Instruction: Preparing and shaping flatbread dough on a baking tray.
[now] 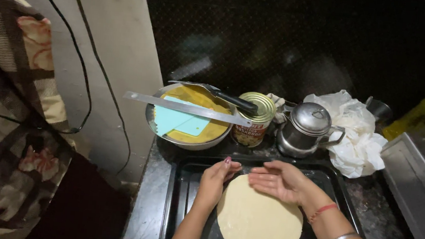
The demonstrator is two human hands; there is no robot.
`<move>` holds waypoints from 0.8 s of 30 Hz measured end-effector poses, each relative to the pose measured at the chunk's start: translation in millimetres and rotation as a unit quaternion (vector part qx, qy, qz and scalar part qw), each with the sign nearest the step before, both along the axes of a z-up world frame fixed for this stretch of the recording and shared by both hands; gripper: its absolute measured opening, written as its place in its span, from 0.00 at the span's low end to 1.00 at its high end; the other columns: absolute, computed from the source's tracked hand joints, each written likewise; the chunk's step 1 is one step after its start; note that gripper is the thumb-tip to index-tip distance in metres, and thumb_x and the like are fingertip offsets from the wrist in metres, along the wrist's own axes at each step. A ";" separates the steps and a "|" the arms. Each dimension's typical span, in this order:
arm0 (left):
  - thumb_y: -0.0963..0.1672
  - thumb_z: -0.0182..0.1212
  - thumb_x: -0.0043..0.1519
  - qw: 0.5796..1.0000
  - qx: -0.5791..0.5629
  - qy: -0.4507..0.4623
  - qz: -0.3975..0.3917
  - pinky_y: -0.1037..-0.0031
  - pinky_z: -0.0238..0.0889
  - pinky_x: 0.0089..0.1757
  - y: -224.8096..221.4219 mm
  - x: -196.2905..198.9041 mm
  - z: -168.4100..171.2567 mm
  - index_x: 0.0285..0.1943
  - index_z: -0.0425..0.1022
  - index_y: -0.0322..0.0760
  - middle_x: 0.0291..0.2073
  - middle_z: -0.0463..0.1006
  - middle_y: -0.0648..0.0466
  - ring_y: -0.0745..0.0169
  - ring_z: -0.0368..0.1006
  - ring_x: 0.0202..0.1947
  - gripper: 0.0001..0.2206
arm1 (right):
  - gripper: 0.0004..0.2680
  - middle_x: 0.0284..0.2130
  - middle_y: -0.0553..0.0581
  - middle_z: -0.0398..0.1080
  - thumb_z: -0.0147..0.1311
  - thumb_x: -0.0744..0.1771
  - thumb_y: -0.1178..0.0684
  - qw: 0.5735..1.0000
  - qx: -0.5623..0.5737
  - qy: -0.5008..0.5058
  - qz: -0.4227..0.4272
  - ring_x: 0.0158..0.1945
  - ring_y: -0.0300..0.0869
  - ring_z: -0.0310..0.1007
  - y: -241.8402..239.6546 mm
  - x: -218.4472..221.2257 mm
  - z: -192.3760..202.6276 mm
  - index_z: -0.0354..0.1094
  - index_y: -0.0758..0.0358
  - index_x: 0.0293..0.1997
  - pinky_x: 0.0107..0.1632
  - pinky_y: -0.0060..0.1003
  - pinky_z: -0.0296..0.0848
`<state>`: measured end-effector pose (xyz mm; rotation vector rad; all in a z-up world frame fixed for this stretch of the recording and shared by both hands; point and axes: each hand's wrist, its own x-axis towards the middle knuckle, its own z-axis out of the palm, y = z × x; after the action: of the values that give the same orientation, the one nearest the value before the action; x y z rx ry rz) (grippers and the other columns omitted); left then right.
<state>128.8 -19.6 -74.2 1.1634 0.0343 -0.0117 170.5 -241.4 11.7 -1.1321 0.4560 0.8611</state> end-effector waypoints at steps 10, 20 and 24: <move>0.56 0.44 0.68 0.999 0.018 0.046 0.009 0.69 0.68 0.54 4.4 -7.6 27.4 0.53 0.79 0.27 0.48 0.84 0.44 0.57 0.80 0.53 0.28 | 0.16 0.48 0.80 0.71 0.46 0.73 0.53 0.919 -0.122 -0.353 -0.131 0.51 0.69 0.76 -3.8 -6.4 -70.7 0.70 0.84 0.55 0.48 0.47 0.78; 0.60 0.38 0.67 0.999 -0.015 0.031 -0.001 0.64 0.64 0.58 7.5 -7.8 25.2 0.56 0.78 0.26 0.51 0.83 0.41 0.52 0.77 0.57 0.36 | 0.30 0.71 0.69 0.46 0.45 0.70 0.36 0.500 -0.447 -0.666 0.326 0.79 0.56 0.37 64.5 -142.9 15.5 0.44 0.74 0.73 0.71 0.52 0.34; 0.60 0.38 0.67 0.999 -0.011 0.035 -0.001 0.63 0.65 0.59 3.9 -3.2 18.9 0.54 0.78 0.25 0.52 0.83 0.42 0.51 0.77 0.57 0.36 | 0.32 0.72 0.70 0.46 0.45 0.70 0.32 0.454 -0.425 -0.701 0.349 0.77 0.56 0.37 60.8 -152.6 6.6 0.45 0.73 0.73 0.72 0.54 0.35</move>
<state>125.7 -15.7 -55.2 1.1401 0.0951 -0.0541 17.9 -180.6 18.3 -2.6028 -1.2672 -0.0444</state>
